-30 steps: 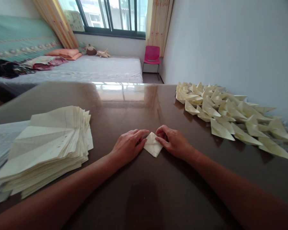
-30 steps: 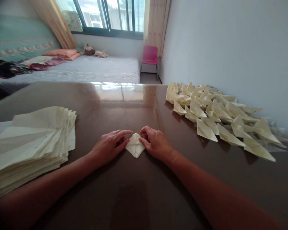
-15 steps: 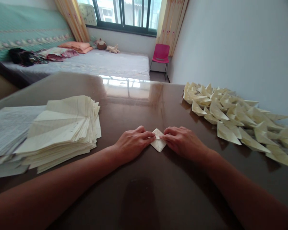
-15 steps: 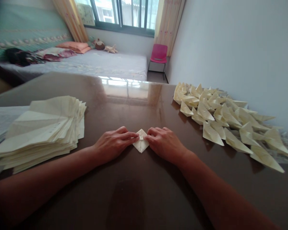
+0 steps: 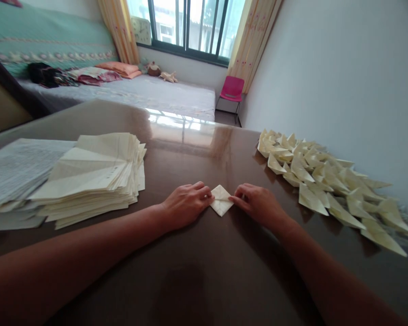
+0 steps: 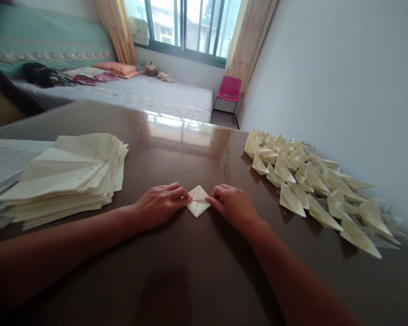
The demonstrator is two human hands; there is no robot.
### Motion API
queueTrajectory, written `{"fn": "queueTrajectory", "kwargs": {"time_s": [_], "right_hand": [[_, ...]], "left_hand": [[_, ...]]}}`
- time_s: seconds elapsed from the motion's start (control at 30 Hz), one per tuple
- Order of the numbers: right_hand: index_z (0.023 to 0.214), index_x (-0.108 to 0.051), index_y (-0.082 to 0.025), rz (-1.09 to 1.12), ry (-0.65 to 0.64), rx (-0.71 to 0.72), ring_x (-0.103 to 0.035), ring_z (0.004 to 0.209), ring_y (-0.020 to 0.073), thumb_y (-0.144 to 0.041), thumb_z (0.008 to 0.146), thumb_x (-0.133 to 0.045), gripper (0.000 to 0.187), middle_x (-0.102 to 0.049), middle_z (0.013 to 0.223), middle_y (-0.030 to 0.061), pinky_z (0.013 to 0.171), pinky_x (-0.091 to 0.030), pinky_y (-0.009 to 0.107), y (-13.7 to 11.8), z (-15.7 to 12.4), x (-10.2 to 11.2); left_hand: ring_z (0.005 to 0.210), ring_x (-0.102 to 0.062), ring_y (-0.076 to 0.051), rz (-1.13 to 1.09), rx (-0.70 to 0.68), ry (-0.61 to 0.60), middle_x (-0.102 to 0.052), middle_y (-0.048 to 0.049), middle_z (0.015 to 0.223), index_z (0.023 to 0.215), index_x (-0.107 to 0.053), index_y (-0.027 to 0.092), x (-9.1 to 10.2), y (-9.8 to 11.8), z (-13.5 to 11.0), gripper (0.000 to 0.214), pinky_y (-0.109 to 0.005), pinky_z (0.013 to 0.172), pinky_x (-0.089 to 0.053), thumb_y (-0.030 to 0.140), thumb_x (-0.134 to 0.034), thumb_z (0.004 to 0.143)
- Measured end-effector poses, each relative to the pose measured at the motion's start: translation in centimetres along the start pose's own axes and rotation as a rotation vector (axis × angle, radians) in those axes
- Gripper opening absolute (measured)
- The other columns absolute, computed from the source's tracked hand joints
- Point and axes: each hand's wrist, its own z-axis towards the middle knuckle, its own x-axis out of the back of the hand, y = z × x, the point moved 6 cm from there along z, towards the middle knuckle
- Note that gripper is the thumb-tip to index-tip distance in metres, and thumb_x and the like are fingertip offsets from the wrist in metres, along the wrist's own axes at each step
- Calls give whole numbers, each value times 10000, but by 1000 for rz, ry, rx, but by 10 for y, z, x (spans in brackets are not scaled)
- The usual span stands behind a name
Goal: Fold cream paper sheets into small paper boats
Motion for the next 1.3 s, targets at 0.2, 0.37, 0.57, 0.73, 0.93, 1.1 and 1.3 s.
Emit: {"fn": "queueTrajectory", "kwargs": {"time_s": [0.2, 0.37, 0.57, 0.73, 0.93, 1.1, 1.3], "right_hand": [[768, -576, -216, 86, 13, -96, -557, 647, 144, -444, 898, -508, 271, -636, 770, 4, 567, -318, 256, -2, 5, -14], [804, -593, -215, 245, -55, -145, -585, 626, 143, -428, 853, -561, 221, -674, 725, -1, 558, -339, 242, -1, 3, -14], [799, -629, -223, 177, -113, -152, -607, 632, 157, -452, 838, -563, 241, -684, 699, 5, 560, -348, 250, 4, 0, -12], [754, -629, -204, 288, -152, -142, -589, 601, 140, -401, 791, -605, 202, -668, 673, 4, 551, -378, 235, 2, 1, -13], [765, -628, -212, 236, -133, -142, -570, 588, 134, -420, 774, -620, 208, -659, 669, -6, 533, -358, 231, 6, -1, -9], [735, -632, -206, 283, -188, -109, -565, 586, 131, -398, 775, -620, 197, -649, 657, -4, 539, -370, 232, 7, -2, -12], [735, -602, -182, 601, -105, -171, -555, 597, 127, -363, 750, -635, 184, -624, 660, -2, 535, -408, 227, 9, 3, -14]], "left_hand": [[875, -542, -178, -57, -55, 59, -612, -81, 938, 1045, -657, 161, 0, 0, -1, 251, -296, 799, -495, 192, -434, 933], [869, -542, -171, -77, -72, 91, -616, -78, 992, 1016, -662, 161, 2, 0, -2, 238, -285, 796, -494, 159, -452, 904], [896, -549, -175, -94, -99, 92, -618, -85, 1008, 986, -661, 155, 3, 1, -2, 223, -286, 815, -493, 153, -463, 884], [894, -554, -166, -152, -140, 81, -622, -76, 1018, 993, -666, 166, 4, 5, -2, 251, -275, 813, -490, 151, -433, 899], [898, -548, -169, -166, -150, 83, -622, -75, 1024, 1003, -661, 169, 3, 5, -2, 254, -277, 811, -486, 144, -433, 894], [899, -552, -172, -173, -167, 87, -617, -77, 1018, 1004, -656, 164, 4, 6, -2, 246, -279, 810, -491, 141, -441, 887], [906, -573, -167, -180, -170, 103, -614, -83, 1043, 1051, -640, 157, 6, 7, -3, 260, -271, 831, -506, 131, -440, 886]]}}
